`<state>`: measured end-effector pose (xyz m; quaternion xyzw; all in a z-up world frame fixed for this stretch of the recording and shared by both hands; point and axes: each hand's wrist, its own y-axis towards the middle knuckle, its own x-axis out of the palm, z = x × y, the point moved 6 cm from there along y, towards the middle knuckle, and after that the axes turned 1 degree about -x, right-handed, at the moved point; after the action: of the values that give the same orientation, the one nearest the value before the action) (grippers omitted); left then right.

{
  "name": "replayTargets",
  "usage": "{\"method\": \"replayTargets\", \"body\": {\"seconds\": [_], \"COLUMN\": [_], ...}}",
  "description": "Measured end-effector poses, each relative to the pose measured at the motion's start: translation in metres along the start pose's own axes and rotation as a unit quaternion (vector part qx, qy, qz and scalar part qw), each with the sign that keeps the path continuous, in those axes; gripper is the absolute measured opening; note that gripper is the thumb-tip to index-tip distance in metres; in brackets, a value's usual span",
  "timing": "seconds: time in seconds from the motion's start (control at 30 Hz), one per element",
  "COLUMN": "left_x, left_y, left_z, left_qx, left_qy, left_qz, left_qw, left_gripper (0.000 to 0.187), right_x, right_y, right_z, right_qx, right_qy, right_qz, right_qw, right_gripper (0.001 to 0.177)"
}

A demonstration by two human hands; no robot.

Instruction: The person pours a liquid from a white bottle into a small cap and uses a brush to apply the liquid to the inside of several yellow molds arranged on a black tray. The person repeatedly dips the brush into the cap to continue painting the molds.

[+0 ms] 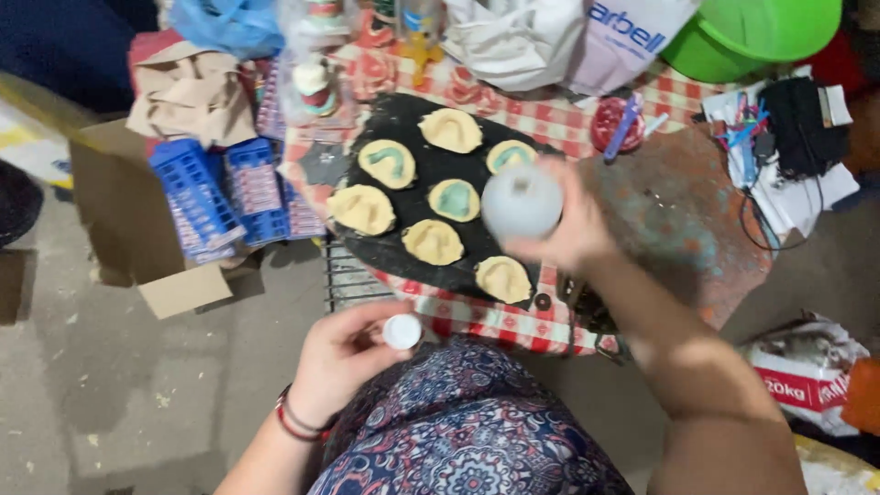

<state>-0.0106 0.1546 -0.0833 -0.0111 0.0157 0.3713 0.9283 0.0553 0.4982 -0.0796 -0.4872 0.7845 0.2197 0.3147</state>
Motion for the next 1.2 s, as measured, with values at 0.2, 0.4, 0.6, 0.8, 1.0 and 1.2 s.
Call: {"method": "replayTargets", "body": {"seconds": [0.2, 0.4, 0.6, 0.8, 1.0, 1.2], "left_x": [0.012, 0.024, 0.032, 0.038, 0.045, 0.049], "left_y": [-0.019, -0.046, -0.066, -0.056, -0.049, -0.046], "left_z": [-0.034, -0.053, -0.074, -0.074, -0.067, -0.068], "left_qx": [-0.101, -0.184, -0.209, -0.208, -0.187, -0.147], "left_qy": [-0.035, -0.036, -0.038, -0.029, -0.031, -0.033], "left_qz": [0.086, 0.168, 0.193, 0.190, 0.156, 0.120], "left_qw": [0.991, 0.968, 0.958, 0.959, 0.969, 0.981], "left_gripper": [0.051, 0.051, 0.051, 0.053, 0.049, 0.047], "right_x": [-0.042, -0.027, -0.018, -0.056, 0.018, 0.005], "right_y": [0.114, 0.175, 0.186, 0.111, 0.024, 0.015], "right_z": [0.106, 0.193, 0.234, 0.166, 0.284, 0.313], "right_qx": [-0.066, 0.056, 0.062, 0.257, 0.345, 0.231], "right_qy": [0.081, 0.113, 0.150, -0.142, -0.321, -0.236], "right_qz": [0.200, 0.260, 0.234, 0.013, -0.365, -0.216], "right_qw": [0.974, 0.957, 0.958, 0.956, 0.803, 0.919], "right_gripper": [0.092, 0.098, 0.105, 0.029, 0.059, 0.038]}}
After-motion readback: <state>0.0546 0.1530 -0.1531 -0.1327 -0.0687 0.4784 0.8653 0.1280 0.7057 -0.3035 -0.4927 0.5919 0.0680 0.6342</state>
